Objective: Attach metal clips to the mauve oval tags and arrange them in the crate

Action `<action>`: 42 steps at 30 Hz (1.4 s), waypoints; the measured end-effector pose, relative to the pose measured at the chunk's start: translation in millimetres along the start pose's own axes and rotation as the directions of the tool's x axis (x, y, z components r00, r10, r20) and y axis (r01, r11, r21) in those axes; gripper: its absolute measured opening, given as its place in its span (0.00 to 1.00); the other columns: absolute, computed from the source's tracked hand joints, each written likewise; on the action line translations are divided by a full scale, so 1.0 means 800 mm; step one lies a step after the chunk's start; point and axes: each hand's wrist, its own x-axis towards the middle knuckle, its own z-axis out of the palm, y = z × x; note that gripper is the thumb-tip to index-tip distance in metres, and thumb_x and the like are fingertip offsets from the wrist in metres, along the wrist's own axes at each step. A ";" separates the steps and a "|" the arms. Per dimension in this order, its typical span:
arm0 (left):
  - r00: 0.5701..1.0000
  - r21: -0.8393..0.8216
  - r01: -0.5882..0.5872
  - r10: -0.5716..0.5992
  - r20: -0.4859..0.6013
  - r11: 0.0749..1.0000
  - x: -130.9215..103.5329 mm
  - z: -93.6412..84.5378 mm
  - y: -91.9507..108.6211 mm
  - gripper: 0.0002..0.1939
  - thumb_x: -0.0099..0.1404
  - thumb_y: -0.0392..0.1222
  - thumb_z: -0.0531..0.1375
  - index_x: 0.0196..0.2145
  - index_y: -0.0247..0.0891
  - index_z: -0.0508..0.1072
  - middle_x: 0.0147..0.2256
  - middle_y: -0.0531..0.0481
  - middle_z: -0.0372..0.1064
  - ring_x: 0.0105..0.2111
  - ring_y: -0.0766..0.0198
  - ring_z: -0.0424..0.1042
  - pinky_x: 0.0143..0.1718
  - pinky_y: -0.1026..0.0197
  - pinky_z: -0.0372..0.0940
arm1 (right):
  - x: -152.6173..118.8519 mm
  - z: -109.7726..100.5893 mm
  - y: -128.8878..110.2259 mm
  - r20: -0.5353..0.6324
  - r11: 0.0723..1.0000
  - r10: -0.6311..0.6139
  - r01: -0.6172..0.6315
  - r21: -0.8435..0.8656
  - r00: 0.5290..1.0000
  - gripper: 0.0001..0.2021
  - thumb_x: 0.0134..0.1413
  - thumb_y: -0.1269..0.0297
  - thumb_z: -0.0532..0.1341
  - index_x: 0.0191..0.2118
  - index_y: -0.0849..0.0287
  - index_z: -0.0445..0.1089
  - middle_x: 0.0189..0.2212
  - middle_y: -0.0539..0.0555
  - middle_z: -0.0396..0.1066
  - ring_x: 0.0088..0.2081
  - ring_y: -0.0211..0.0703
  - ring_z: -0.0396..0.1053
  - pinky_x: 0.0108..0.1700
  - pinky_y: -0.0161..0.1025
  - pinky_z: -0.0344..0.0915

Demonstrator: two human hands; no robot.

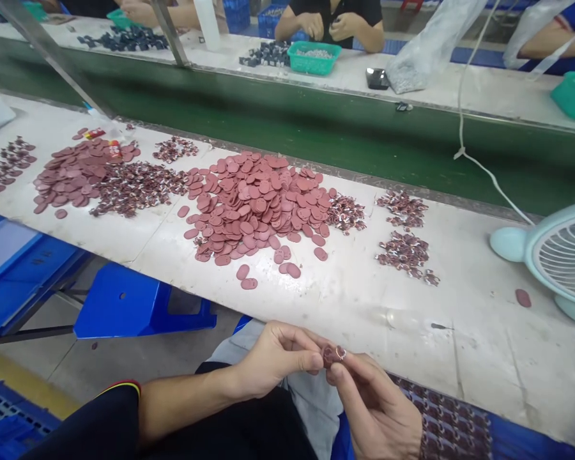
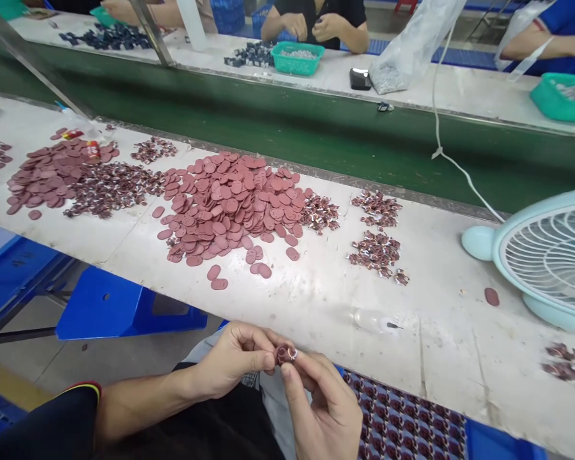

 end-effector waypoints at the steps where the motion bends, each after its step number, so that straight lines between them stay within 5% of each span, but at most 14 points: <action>1: 1.000 0.011 -0.001 0.001 -0.001 1.000 0.000 0.001 -0.002 0.13 0.52 0.46 0.84 0.27 0.37 0.88 0.42 0.38 0.88 0.42 0.53 0.86 0.44 0.58 0.78 | 0.002 -0.004 0.002 0.022 1.000 -0.014 0.013 0.013 1.000 0.06 0.56 0.54 0.76 0.41 0.38 0.87 0.32 0.48 0.84 0.34 0.44 0.81 0.38 0.40 0.83; 6: 0.999 0.099 0.014 -0.017 0.034 0.995 -0.004 0.011 -0.017 0.15 0.55 0.51 0.83 0.29 0.37 0.89 0.49 0.37 0.88 0.41 0.53 0.86 0.36 0.62 0.77 | -0.005 -0.023 0.000 0.000 0.992 -0.102 0.102 0.073 0.995 0.08 0.57 0.61 0.75 0.42 0.39 0.88 0.32 0.47 0.86 0.29 0.37 0.80 0.34 0.31 0.80; 10: 0.984 0.235 -0.032 -0.011 0.178 0.972 -0.009 0.014 -0.014 0.10 0.63 0.50 0.79 0.38 0.44 0.92 0.55 0.37 0.86 0.45 0.50 0.89 0.34 0.65 0.79 | -0.043 -0.063 0.024 -0.205 0.990 0.012 0.018 0.142 0.979 0.07 0.54 0.60 0.77 0.40 0.43 0.87 0.33 0.49 0.86 0.30 0.39 0.80 0.33 0.35 0.81; 11: 0.978 0.286 -0.069 0.008 0.209 0.956 -0.008 0.012 -0.009 0.07 0.67 0.48 0.77 0.39 0.45 0.92 0.54 0.38 0.86 0.46 0.50 0.89 0.33 0.65 0.80 | -0.055 -0.083 0.037 -0.315 0.990 0.053 -0.008 0.141 0.948 0.08 0.52 0.58 0.78 0.39 0.44 0.87 0.34 0.51 0.86 0.31 0.42 0.81 0.32 0.37 0.81; 14: 0.951 0.432 -0.271 0.170 0.259 0.860 0.001 -0.001 0.013 0.06 0.74 0.43 0.70 0.40 0.45 0.91 0.51 0.40 0.88 0.43 0.53 0.90 0.34 0.64 0.82 | -0.090 -0.165 0.091 -0.653 0.994 0.097 -0.101 0.032 0.751 0.14 0.48 0.50 0.79 0.39 0.48 0.85 0.35 0.53 0.85 0.34 0.47 0.82 0.36 0.44 0.82; 16: 0.904 0.499 -0.426 0.333 0.267 0.755 0.010 -0.014 0.029 0.07 0.75 0.41 0.70 0.40 0.44 0.90 0.48 0.43 0.88 0.40 0.55 0.89 0.33 0.63 0.83 | -0.108 -0.228 0.132 -0.787 0.978 0.073 -0.197 -0.062 0.613 0.17 0.48 0.48 0.79 0.42 0.48 0.84 0.36 0.51 0.85 0.35 0.45 0.82 0.43 0.47 0.82; 18: 0.849 0.572 -0.520 0.460 0.260 0.634 0.020 -0.028 0.041 0.07 0.75 0.40 0.69 0.38 0.44 0.89 0.44 0.46 0.88 0.39 0.56 0.88 0.33 0.62 0.84 | -0.122 -0.284 0.173 -0.840 0.920 0.082 -0.365 -0.142 0.536 0.18 0.51 0.46 0.76 0.44 0.47 0.82 0.37 0.49 0.83 0.38 0.48 0.82 0.55 0.55 0.79; 22: 0.784 0.689 -0.561 0.561 0.265 0.459 0.038 -0.049 0.051 0.06 0.75 0.41 0.70 0.38 0.41 0.87 0.44 0.46 0.88 0.39 0.58 0.87 0.37 0.60 0.84 | -0.140 -0.348 0.242 -0.782 0.701 0.149 -0.622 -0.348 0.606 0.12 0.59 0.50 0.72 0.40 0.53 0.80 0.34 0.48 0.79 0.43 0.53 0.79 0.63 0.67 0.70; 26: 0.774 0.709 -0.563 0.572 0.272 0.424 0.049 -0.057 0.044 0.08 0.76 0.44 0.70 0.40 0.38 0.86 0.43 0.47 0.87 0.39 0.58 0.86 0.43 0.57 0.84 | -0.149 -0.359 0.288 -0.660 0.591 0.165 -0.610 -0.529 0.733 0.15 0.68 0.50 0.66 0.47 0.56 0.79 0.40 0.51 0.80 0.45 0.48 0.77 0.57 0.57 0.74; 29: 0.763 0.716 -0.562 0.594 0.256 0.413 0.051 -0.057 0.039 0.07 0.75 0.44 0.70 0.40 0.40 0.87 0.42 0.48 0.87 0.39 0.60 0.86 0.43 0.57 0.84 | -0.148 -0.358 0.310 -0.604 0.547 0.139 -0.569 -0.614 0.785 0.16 0.69 0.49 0.65 0.48 0.57 0.79 0.41 0.52 0.80 0.43 0.47 0.77 0.53 0.53 0.76; 34: 0.759 0.716 -0.552 0.613 0.220 0.427 0.050 -0.059 0.040 0.06 0.74 0.44 0.70 0.40 0.42 0.87 0.42 0.49 0.87 0.38 0.62 0.85 0.40 0.59 0.82 | -0.146 -0.360 0.327 -0.592 0.482 0.136 -0.575 -0.661 0.795 0.17 0.71 0.48 0.64 0.50 0.57 0.79 0.41 0.53 0.80 0.43 0.47 0.78 0.52 0.53 0.77; 42: 0.770 0.707 -0.550 0.599 0.221 0.445 0.051 -0.056 0.040 0.06 0.75 0.43 0.70 0.41 0.41 0.87 0.42 0.48 0.87 0.38 0.60 0.85 0.42 0.57 0.83 | -0.139 -0.370 0.337 -0.616 0.378 0.262 -0.666 -0.643 0.743 0.18 0.72 0.51 0.64 0.56 0.57 0.77 0.50 0.56 0.82 0.53 0.51 0.79 0.60 0.59 0.77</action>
